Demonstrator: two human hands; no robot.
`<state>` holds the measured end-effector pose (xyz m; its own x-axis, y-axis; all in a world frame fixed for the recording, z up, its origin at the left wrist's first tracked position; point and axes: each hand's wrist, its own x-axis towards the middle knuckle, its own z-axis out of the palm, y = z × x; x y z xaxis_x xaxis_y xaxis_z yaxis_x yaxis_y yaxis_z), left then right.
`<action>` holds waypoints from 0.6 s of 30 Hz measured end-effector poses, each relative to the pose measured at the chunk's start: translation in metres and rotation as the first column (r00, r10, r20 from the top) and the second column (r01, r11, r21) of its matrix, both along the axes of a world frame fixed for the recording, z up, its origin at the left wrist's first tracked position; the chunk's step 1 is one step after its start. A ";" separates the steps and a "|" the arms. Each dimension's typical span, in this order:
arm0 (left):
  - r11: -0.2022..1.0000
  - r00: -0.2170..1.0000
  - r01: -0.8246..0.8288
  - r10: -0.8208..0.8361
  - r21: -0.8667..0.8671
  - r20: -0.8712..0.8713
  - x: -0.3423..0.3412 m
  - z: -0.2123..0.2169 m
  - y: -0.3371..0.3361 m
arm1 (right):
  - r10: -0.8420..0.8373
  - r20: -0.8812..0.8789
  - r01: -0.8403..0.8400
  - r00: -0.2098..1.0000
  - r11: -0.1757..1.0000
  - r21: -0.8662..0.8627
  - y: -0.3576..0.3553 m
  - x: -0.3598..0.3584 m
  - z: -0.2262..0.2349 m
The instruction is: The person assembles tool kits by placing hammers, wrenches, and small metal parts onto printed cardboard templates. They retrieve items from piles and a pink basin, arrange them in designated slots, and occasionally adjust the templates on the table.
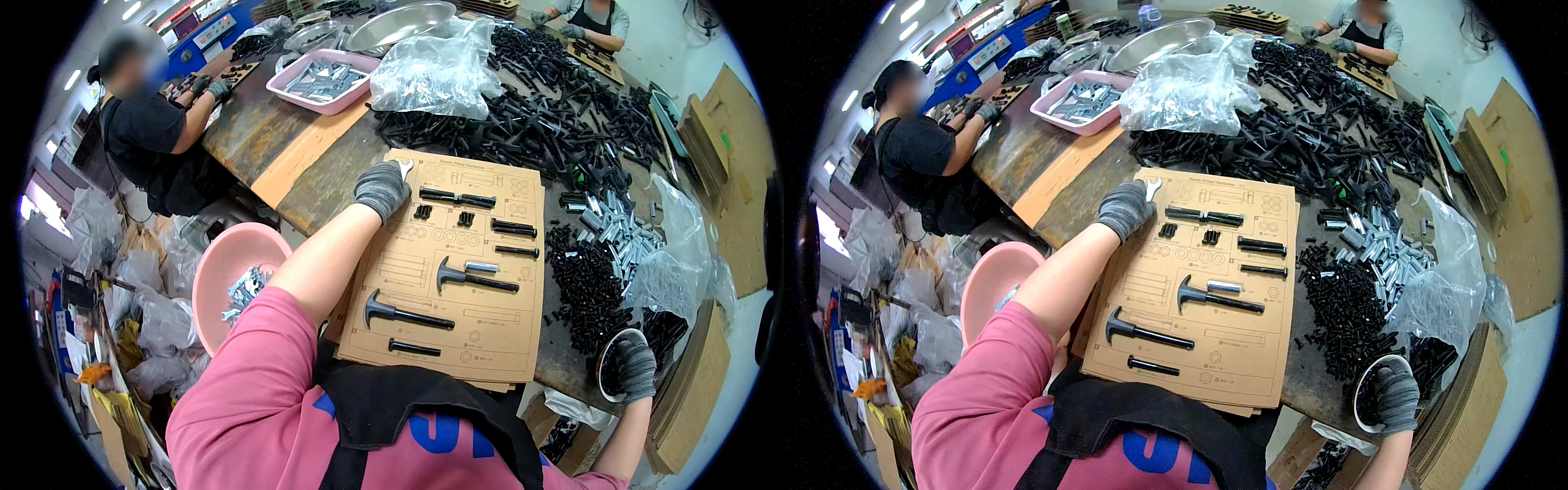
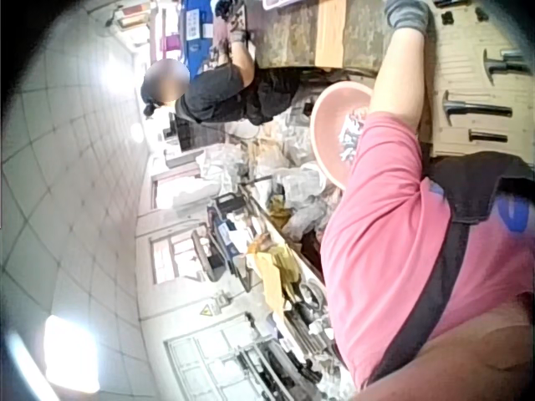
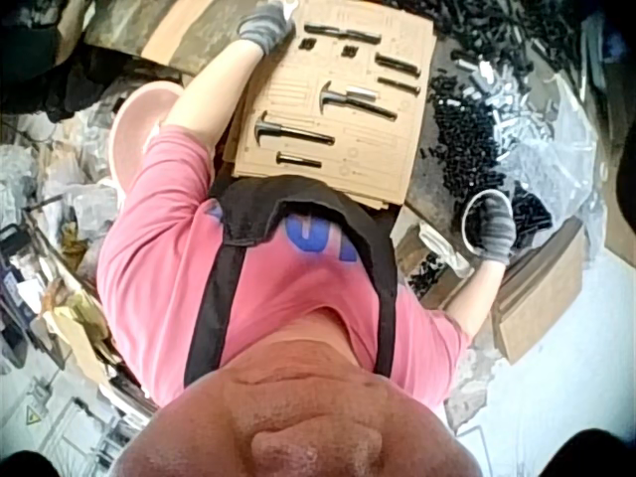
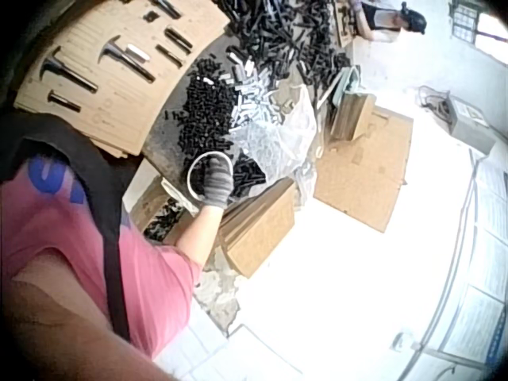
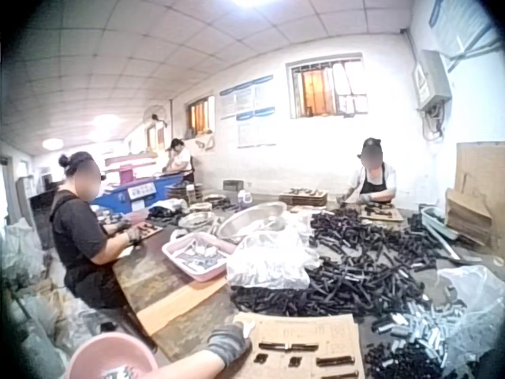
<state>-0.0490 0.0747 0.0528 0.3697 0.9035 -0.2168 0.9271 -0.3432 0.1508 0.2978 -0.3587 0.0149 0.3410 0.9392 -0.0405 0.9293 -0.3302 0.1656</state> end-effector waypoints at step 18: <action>0.995 0.986 0.003 0.014 -0.097 0.167 -0.025 -0.042 0.041 | -0.056 -0.248 0.055 0.967 0.998 -0.012 0.010 -0.007 0.010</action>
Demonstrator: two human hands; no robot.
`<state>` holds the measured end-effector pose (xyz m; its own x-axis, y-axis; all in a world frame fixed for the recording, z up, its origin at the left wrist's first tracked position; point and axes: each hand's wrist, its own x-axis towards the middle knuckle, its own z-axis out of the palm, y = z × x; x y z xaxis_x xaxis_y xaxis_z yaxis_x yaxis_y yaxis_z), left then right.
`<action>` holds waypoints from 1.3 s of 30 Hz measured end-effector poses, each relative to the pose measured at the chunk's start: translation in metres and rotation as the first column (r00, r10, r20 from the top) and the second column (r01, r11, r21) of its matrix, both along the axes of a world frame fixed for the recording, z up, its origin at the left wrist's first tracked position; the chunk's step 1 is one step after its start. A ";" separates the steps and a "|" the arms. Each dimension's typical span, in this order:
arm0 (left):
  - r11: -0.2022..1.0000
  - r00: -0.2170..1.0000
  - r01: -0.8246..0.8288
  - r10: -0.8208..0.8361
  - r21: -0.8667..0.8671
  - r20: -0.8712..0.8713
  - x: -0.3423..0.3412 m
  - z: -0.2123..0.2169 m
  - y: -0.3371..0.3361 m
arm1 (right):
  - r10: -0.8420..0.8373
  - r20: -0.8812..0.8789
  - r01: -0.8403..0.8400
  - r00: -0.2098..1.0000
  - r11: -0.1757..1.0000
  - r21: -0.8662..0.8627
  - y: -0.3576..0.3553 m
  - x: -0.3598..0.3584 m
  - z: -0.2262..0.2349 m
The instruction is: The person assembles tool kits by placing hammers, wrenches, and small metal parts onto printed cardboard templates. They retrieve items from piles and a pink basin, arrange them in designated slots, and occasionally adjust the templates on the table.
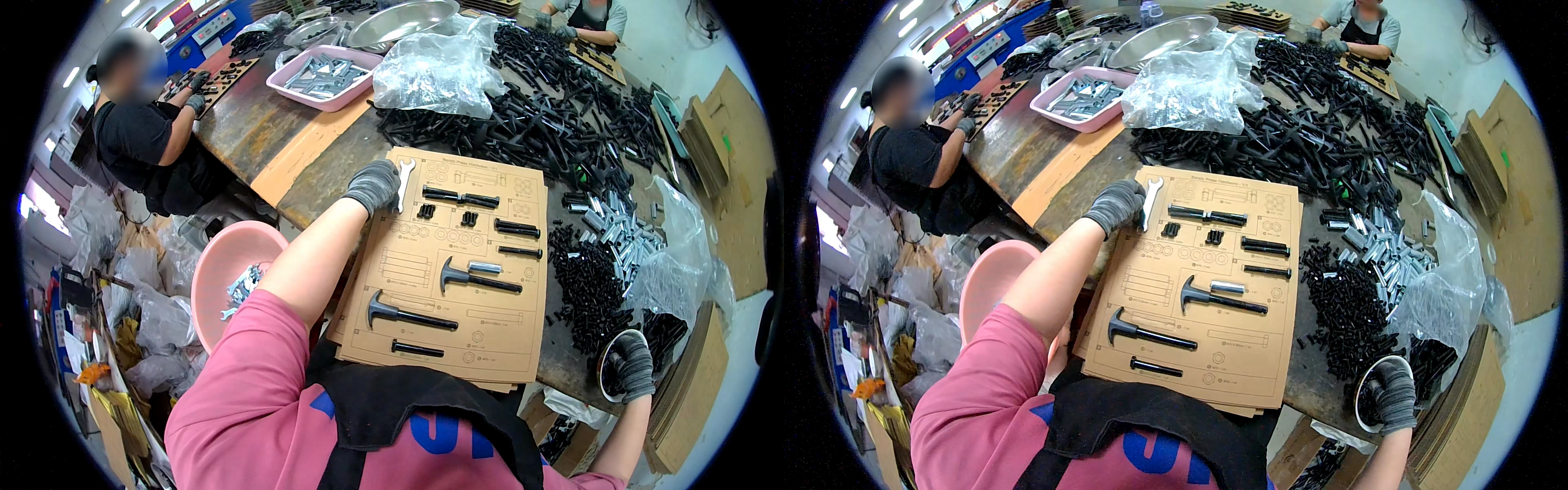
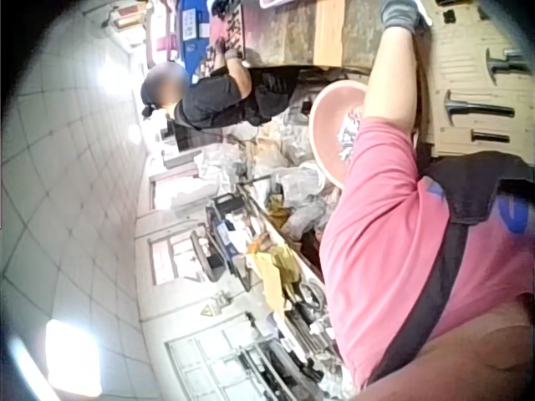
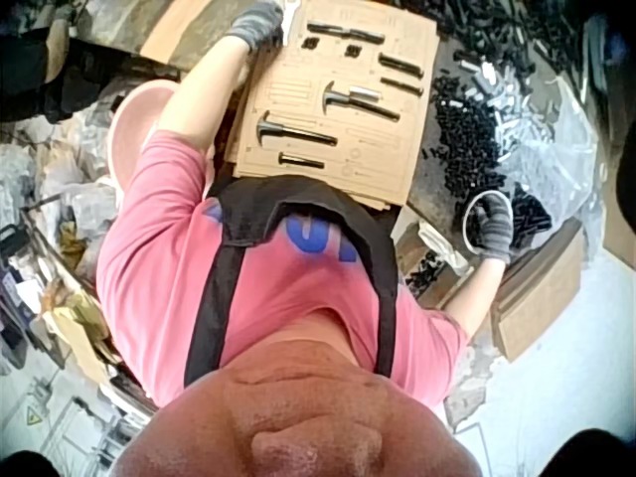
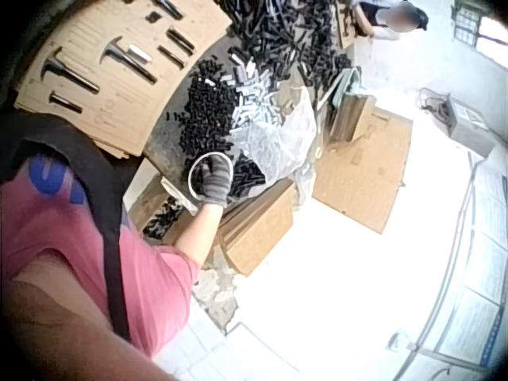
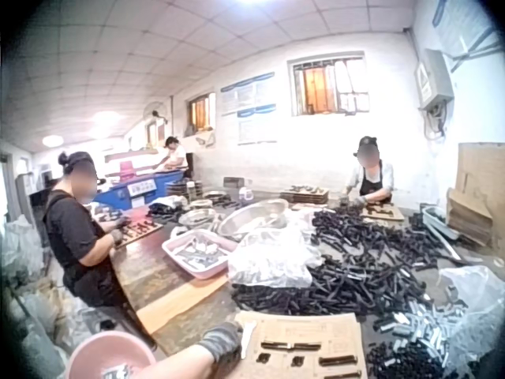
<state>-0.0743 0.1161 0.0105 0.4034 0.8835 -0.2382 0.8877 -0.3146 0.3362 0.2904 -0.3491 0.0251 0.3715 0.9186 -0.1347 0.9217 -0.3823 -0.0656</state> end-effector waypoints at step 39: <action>0.835 0.494 0.496 -0.044 -0.240 0.869 0.037 0.064 -0.132 | 0.378 -0.838 0.207 0.393 0.852 0.481 0.244 -0.166 0.044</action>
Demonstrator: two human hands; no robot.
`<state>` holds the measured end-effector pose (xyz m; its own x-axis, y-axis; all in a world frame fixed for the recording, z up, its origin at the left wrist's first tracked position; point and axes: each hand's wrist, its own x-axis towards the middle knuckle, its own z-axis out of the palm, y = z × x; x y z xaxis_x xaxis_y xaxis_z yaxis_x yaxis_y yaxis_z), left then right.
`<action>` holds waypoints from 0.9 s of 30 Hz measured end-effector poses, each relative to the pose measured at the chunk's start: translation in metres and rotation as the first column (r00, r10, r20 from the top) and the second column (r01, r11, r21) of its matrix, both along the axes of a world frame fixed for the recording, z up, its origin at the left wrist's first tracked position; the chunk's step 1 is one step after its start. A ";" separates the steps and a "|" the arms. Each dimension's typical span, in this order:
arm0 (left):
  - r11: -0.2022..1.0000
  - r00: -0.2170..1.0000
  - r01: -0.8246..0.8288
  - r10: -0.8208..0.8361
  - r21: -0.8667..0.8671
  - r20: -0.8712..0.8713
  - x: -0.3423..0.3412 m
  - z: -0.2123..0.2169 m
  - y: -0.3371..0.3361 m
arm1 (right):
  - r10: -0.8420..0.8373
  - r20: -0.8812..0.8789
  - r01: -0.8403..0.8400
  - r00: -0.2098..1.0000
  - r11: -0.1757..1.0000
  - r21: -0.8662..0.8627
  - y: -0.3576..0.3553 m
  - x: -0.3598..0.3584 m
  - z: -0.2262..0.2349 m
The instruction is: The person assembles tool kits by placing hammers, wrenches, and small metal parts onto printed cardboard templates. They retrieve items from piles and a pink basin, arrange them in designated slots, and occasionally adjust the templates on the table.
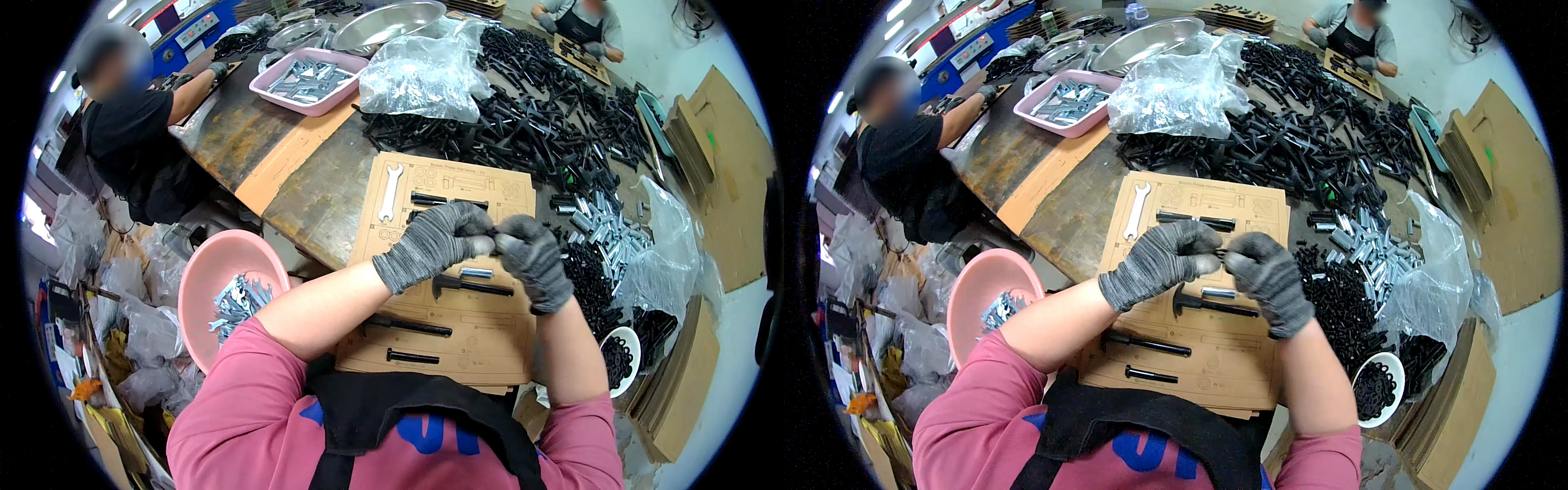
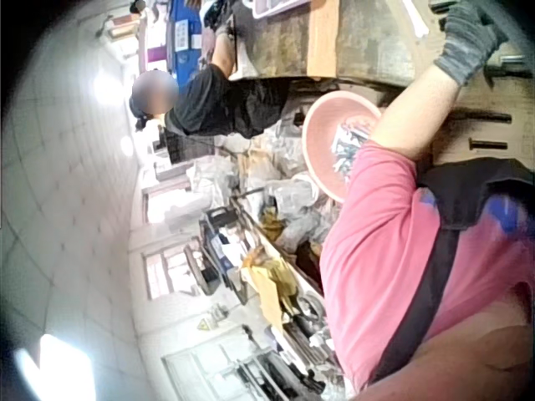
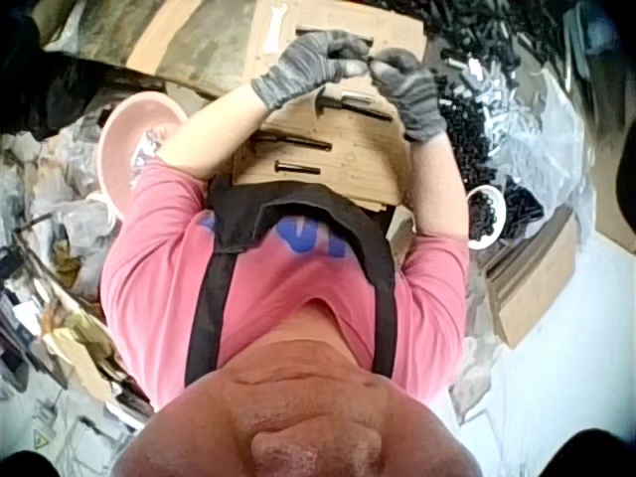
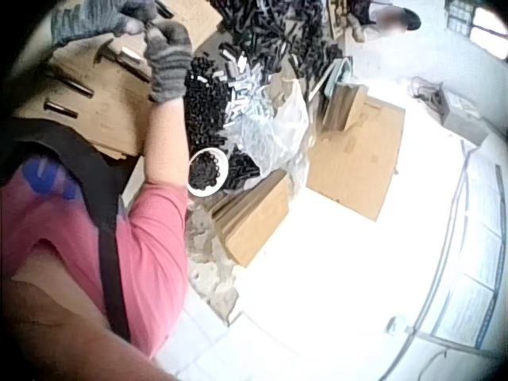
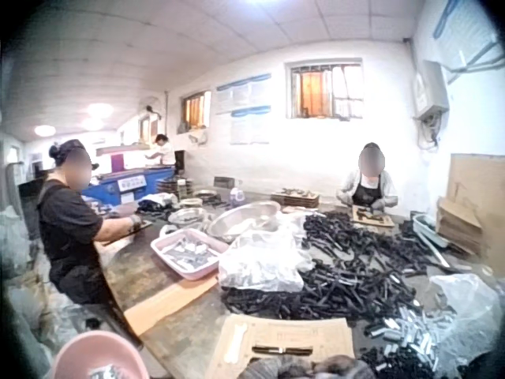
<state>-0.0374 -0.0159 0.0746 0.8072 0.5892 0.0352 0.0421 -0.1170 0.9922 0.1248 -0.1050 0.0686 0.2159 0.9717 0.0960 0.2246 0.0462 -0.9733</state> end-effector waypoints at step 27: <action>0.809 0.705 0.133 0.328 0.572 -0.628 0.008 -0.049 0.171 | 0.304 0.603 -0.055 0.738 0.917 -0.394 0.208 0.005 -0.068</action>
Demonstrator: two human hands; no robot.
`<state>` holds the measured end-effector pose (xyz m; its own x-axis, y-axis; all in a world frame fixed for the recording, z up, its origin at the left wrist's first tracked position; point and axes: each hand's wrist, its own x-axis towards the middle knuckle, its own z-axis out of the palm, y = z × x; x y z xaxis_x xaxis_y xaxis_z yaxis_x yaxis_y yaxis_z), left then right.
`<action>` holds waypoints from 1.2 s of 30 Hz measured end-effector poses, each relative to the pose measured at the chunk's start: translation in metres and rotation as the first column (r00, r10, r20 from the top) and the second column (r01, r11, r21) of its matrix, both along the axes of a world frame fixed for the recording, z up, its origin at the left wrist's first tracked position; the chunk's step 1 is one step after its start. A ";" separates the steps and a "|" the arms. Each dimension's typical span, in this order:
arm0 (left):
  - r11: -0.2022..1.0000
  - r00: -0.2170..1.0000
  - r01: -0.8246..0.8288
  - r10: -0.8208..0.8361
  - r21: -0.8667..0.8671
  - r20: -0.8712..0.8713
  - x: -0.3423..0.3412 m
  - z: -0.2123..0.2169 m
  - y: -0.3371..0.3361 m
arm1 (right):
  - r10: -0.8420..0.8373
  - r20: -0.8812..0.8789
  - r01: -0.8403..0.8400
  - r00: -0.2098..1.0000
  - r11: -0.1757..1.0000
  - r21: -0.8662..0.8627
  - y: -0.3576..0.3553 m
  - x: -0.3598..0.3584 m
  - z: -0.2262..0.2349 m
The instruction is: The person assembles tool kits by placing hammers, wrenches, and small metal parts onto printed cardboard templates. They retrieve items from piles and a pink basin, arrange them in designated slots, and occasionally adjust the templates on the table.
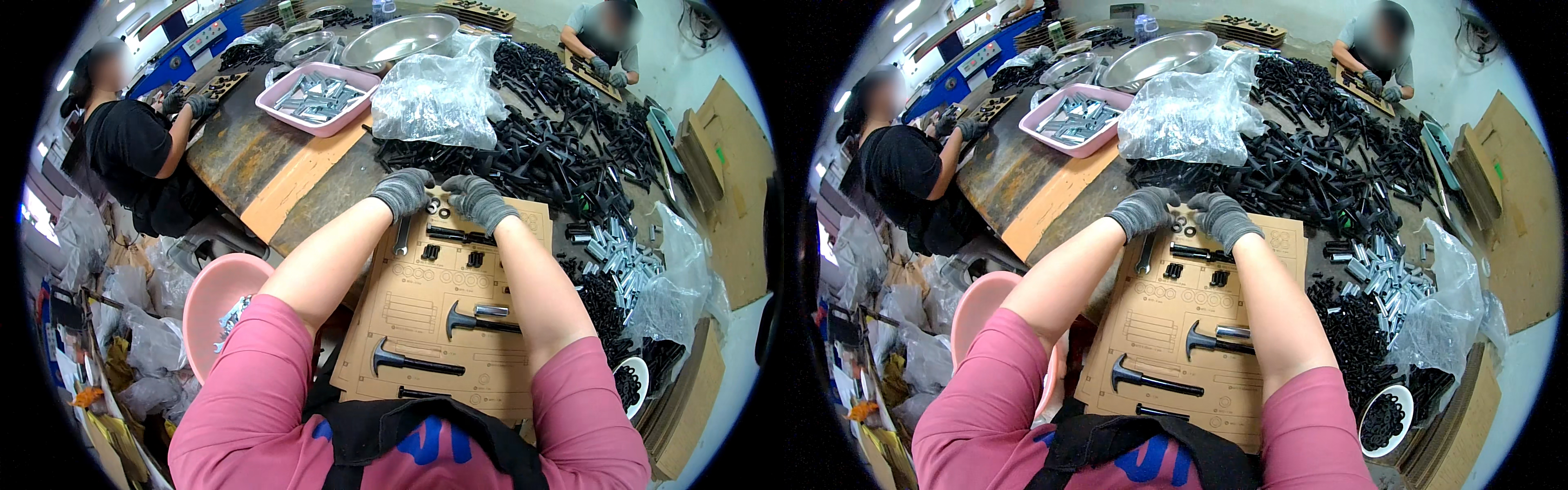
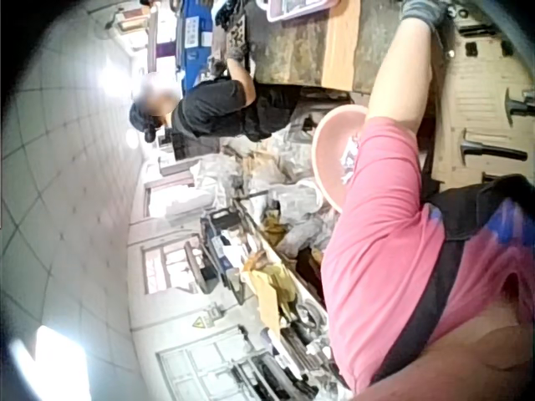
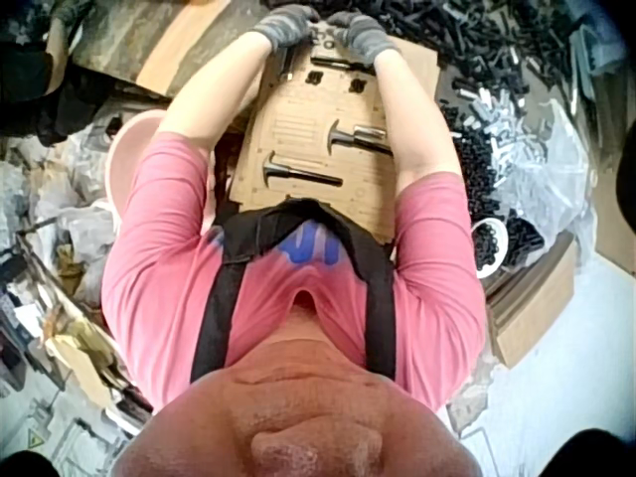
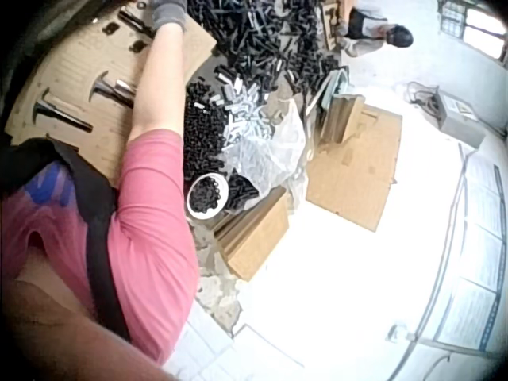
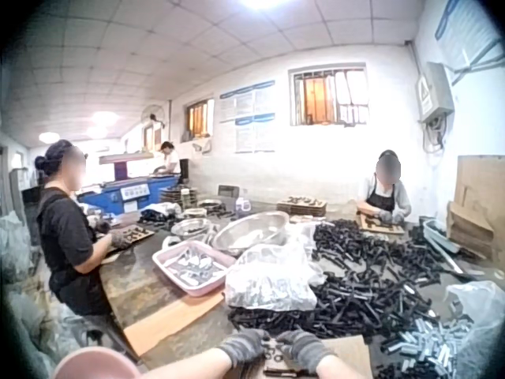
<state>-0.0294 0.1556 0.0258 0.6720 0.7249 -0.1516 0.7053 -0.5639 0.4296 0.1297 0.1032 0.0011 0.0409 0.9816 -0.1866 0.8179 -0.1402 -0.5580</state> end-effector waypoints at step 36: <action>0.989 0.998 0.030 -0.022 0.145 -0.052 0.006 -0.004 -0.021 | -0.280 0.094 0.261 0.955 0.950 0.171 -0.057 0.066 0.014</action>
<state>-0.0235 0.1345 0.0221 0.6851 0.7241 -0.0796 0.7081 -0.6363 0.3062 0.1959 0.0464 0.0152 0.3212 0.9469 -0.0115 0.8214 -0.2847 -0.4943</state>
